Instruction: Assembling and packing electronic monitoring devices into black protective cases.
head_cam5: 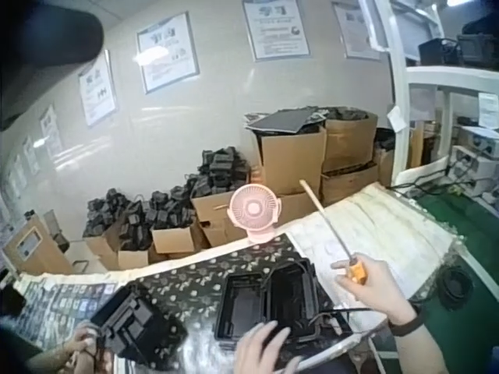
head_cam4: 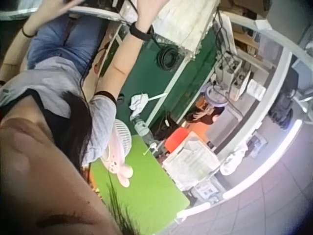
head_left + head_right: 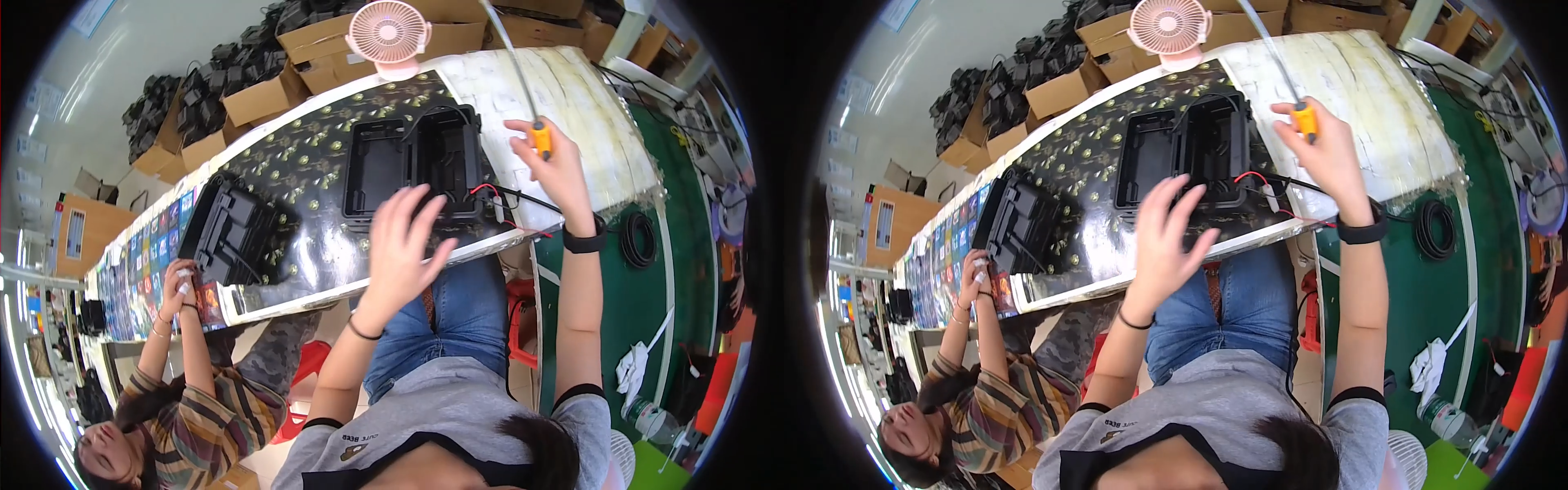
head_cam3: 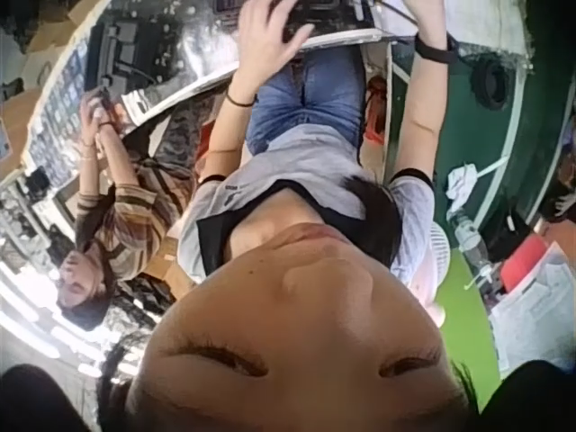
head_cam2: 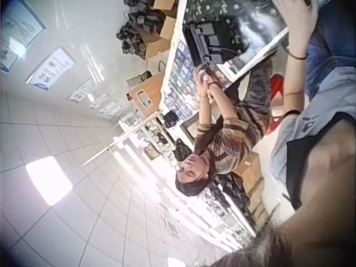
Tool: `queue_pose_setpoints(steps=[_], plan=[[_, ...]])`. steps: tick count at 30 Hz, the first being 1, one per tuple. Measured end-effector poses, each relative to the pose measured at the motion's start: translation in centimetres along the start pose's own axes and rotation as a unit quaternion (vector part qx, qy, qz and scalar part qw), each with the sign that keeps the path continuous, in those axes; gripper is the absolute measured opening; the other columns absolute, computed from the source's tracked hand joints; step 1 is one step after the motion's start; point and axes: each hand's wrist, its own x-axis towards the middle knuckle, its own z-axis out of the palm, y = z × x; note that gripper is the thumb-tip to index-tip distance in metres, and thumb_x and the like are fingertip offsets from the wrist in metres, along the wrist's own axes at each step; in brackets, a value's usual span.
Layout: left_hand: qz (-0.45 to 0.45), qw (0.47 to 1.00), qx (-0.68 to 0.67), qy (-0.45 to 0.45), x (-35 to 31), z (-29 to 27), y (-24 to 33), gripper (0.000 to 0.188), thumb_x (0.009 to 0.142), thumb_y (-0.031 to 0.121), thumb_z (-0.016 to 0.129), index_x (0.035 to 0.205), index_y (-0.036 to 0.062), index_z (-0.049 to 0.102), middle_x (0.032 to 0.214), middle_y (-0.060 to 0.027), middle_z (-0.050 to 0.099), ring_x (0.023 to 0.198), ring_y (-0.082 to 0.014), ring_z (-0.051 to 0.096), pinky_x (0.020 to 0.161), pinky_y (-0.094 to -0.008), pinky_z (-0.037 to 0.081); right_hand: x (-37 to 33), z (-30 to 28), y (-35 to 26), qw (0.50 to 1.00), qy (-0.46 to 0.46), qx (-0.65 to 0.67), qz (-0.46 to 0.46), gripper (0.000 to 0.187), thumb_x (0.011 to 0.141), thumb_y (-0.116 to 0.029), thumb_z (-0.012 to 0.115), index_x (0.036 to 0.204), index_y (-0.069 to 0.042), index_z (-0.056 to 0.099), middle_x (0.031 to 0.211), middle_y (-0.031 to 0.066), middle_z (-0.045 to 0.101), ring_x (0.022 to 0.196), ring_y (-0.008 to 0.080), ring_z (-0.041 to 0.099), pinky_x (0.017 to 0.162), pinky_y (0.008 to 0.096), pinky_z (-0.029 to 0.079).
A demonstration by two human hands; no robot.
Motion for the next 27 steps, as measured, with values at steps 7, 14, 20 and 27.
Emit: queue_pose_setpoints(steps=[7, 14, 20, 27], plan=[[-0.044, 0.998, -0.042, 0.033, 1.6, 5.2, 2.7, 0.057, 0.076, 0.024, 0.082, 0.127, 0.0099, 0.061, 0.133, -0.0128, 0.053, 0.102, -0.0283, 0.057, 0.087, -0.0385, 0.046, -0.5, 0.4, 1.2, 0.999, -0.025, 0.032, 0.019, 0.025, 0.092, -0.019, 0.071, 0.086, -0.003, 0.051, 0.109, 0.007, 0.074, 0.063, 0.0077, 0.058, 0.051, 0.0243, 0.047], [0.013, 0.995, -0.062, 0.077, -2.1, 1.4, -1.8, 0.031, 0.071, 0.022, 0.085, 0.099, 0.0174, 0.072, 0.08, 0.0038, 0.063, 0.079, -0.0173, 0.054, 0.083, -0.0353, 0.038, -0.4, 1.8, 1.9, 0.997, -0.055, 0.021, 0.057, 0.031, 0.095, -0.03, 0.068, 0.11, -0.002, 0.067, 0.089, 0.0018, 0.067, 0.065, 0.0077, 0.055, 0.054, 0.0213, 0.045], [-0.038, 0.999, 0.004, -0.004, -6.6, -5.3, -5.0, 0.045, 0.072, 0.019, 0.084, 0.114, 0.017, 0.07, 0.092, 0.0018, 0.065, 0.109, -0.0231, 0.056, 0.111, -0.0519, 0.032, -0.9, 5.3, 3.5, 0.965, -0.136, 0.173, 0.141, 0.046, 0.1, -0.04, 0.059, 0.123, -0.001, 0.06, 0.128, 0.0085, 0.066, 0.113, 0.0142, 0.063, 0.056, 0.0196, 0.046], [-0.049, 0.991, 0.103, 0.065, -9.8, -7.1, -5.3, 0.036, 0.076, 0.012, 0.076, 0.111, 0.0231, 0.073, 0.122, 0.0022, 0.064, 0.12, -0.024, 0.053, 0.104, -0.0436, 0.041, -3.2, 9.9, 5.1, 0.943, -0.161, 0.202, 0.212, 0.04, 0.095, -0.038, 0.068, 0.116, -0.005, 0.059, 0.104, 0.0017, 0.065, 0.091, 0.008, 0.061, 0.059, 0.0207, 0.044]])
